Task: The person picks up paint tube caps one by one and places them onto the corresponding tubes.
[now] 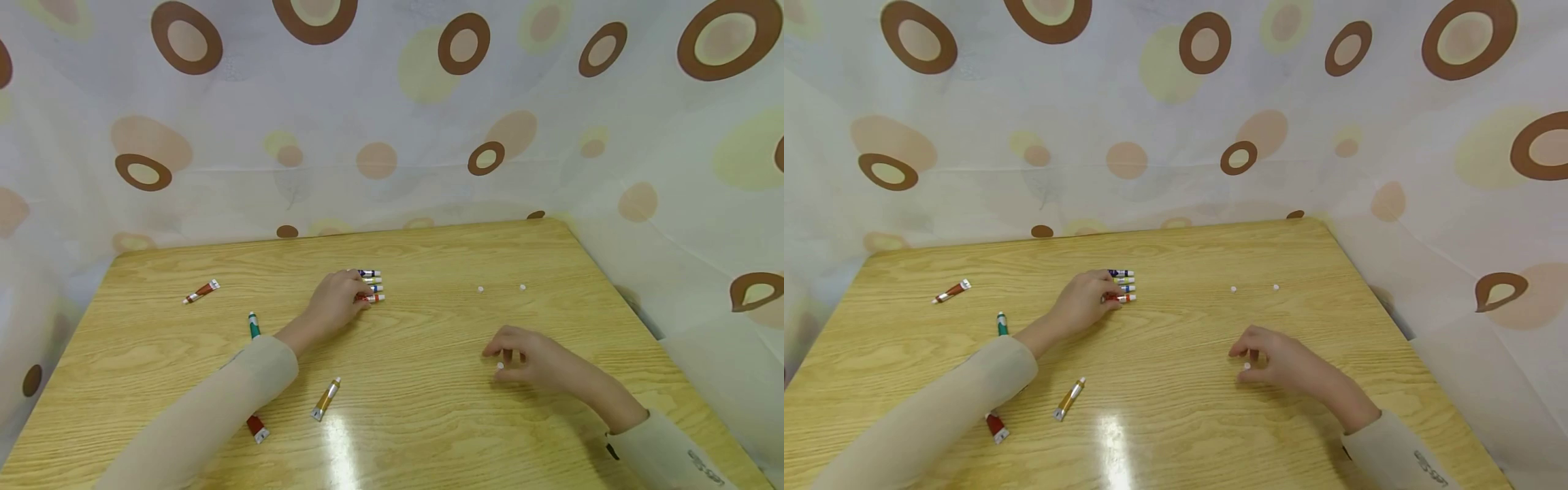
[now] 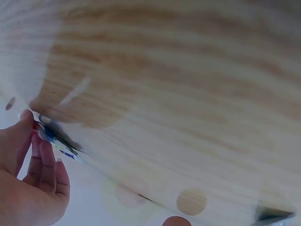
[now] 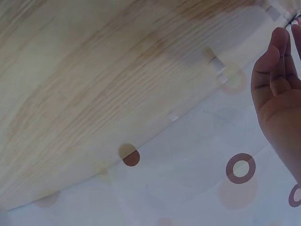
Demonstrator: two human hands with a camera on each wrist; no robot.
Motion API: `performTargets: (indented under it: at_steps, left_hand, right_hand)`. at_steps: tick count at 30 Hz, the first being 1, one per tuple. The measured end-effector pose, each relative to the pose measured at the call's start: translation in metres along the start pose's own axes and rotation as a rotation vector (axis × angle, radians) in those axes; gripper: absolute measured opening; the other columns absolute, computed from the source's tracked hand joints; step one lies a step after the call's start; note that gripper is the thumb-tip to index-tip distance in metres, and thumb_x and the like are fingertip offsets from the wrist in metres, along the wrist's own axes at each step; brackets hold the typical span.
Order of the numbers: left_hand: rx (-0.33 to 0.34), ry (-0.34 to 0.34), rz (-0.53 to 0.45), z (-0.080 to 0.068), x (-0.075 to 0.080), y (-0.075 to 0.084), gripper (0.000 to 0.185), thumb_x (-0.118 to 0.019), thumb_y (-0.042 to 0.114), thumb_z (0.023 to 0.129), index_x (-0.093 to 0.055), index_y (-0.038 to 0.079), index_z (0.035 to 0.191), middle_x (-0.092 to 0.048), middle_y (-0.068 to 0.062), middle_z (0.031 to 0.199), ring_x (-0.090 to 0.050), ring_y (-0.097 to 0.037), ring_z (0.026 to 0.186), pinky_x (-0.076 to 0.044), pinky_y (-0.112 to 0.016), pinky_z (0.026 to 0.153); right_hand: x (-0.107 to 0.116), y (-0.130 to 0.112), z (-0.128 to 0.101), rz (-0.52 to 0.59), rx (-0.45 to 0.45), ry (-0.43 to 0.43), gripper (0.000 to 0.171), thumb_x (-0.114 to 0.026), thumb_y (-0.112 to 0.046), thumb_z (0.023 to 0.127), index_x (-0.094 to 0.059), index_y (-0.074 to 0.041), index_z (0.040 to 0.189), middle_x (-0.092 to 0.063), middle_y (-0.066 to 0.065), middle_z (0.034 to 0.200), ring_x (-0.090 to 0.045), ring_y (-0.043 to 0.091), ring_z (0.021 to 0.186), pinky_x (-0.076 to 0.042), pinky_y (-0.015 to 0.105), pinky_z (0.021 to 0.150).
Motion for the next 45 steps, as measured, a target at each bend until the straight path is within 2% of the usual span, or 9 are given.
performTargets:
  at_steps: [5, 9, 17, 26, 35, 40, 45]
  left_hand:
    - [-0.006, 0.005, 0.014, -0.001, 0.001, 0.001, 0.019, -0.082, 0.018, 0.088, -0.082, 0.011, 0.105, -0.073, -0.005, 0.103, -0.068, -0.021, 0.093, -0.056, -0.042, 0.093]
    - [0.002, 0.004, 0.006, -0.001, 0.0, 0.0, 0.017, -0.081, 0.018, 0.089, -0.082, 0.011, 0.104, -0.072, -0.004, 0.102, -0.068, -0.02, 0.091, -0.056, -0.042, 0.094]
    - [0.017, 0.001, -0.03, 0.0, 0.001, -0.001, 0.014, -0.08, 0.016, 0.089, -0.082, 0.008, 0.101, -0.072, -0.005, 0.096, -0.066, -0.017, 0.084, -0.057, -0.035, 0.082]
    - [0.027, 0.01, -0.036, 0.0, 0.001, -0.002, 0.011, -0.08, 0.014, 0.089, -0.082, 0.007, 0.098, -0.072, -0.005, 0.094, -0.066, -0.018, 0.084, -0.058, -0.033, 0.079]
    - [0.024, 0.007, -0.051, -0.002, 0.008, 0.002, 0.016, -0.081, 0.014, 0.088, -0.081, 0.005, 0.101, -0.073, -0.007, 0.097, -0.067, -0.017, 0.084, -0.059, -0.03, 0.077]
    - [0.002, 0.023, -0.046, -0.003, 0.016, 0.004, 0.017, -0.082, 0.014, 0.088, -0.081, 0.005, 0.101, -0.073, -0.007, 0.098, -0.068, -0.017, 0.085, -0.06, -0.031, 0.078]
    - [-0.033, 0.045, -0.017, -0.007, 0.023, 0.005, 0.014, -0.082, 0.016, 0.088, -0.081, 0.006, 0.098, -0.072, -0.005, 0.094, -0.067, -0.015, 0.082, -0.059, -0.029, 0.076]
  right_hand:
    - [-0.006, -0.001, -0.001, -0.011, 0.015, -0.054, 0.025, -0.079, -0.026, 0.09, -0.071, -0.016, 0.112, -0.065, -0.003, 0.107, -0.057, 0.004, 0.088, -0.052, 0.021, 0.071]
    - [-0.01, -0.004, -0.001, -0.033, 0.04, -0.071, 0.019, -0.078, -0.016, 0.091, -0.072, -0.015, 0.108, -0.066, -0.002, 0.107, -0.058, 0.002, 0.087, -0.054, 0.021, 0.071]
    - [-0.014, -0.005, 0.001, -0.076, 0.054, -0.083, 0.015, -0.073, -0.003, 0.093, -0.074, -0.016, 0.1, -0.065, -0.003, 0.101, -0.055, -0.005, 0.084, -0.053, 0.02, 0.069]
    - [-0.014, -0.007, 0.002, -0.087, 0.048, -0.073, 0.014, -0.074, -0.003, 0.093, -0.074, -0.016, 0.097, -0.066, -0.003, 0.101, -0.054, -0.005, 0.08, -0.053, 0.019, 0.066]
    - [-0.005, -0.013, 0.003, -0.144, 0.077, 0.015, 0.017, -0.074, -0.001, 0.091, -0.075, -0.017, 0.096, -0.067, -0.005, 0.098, -0.059, -0.004, 0.084, -0.055, 0.018, 0.069]
    - [0.002, -0.018, 0.004, -0.141, 0.088, 0.053, 0.017, -0.072, 0.0, 0.092, -0.074, -0.017, 0.096, -0.067, -0.005, 0.097, -0.06, -0.003, 0.086, -0.055, 0.018, 0.07]
    - [0.007, -0.026, 0.007, -0.189, 0.135, 0.101, 0.017, -0.072, 0.0, 0.092, -0.074, -0.016, 0.095, -0.068, -0.004, 0.096, -0.06, -0.001, 0.086, -0.056, 0.019, 0.07]
Point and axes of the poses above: each hand's wrist, its own z-axis towards the middle knuckle, its own x-axis out of the back of the hand, y = z × x, the point moved 10 cm from there along z, towards the middle knuckle
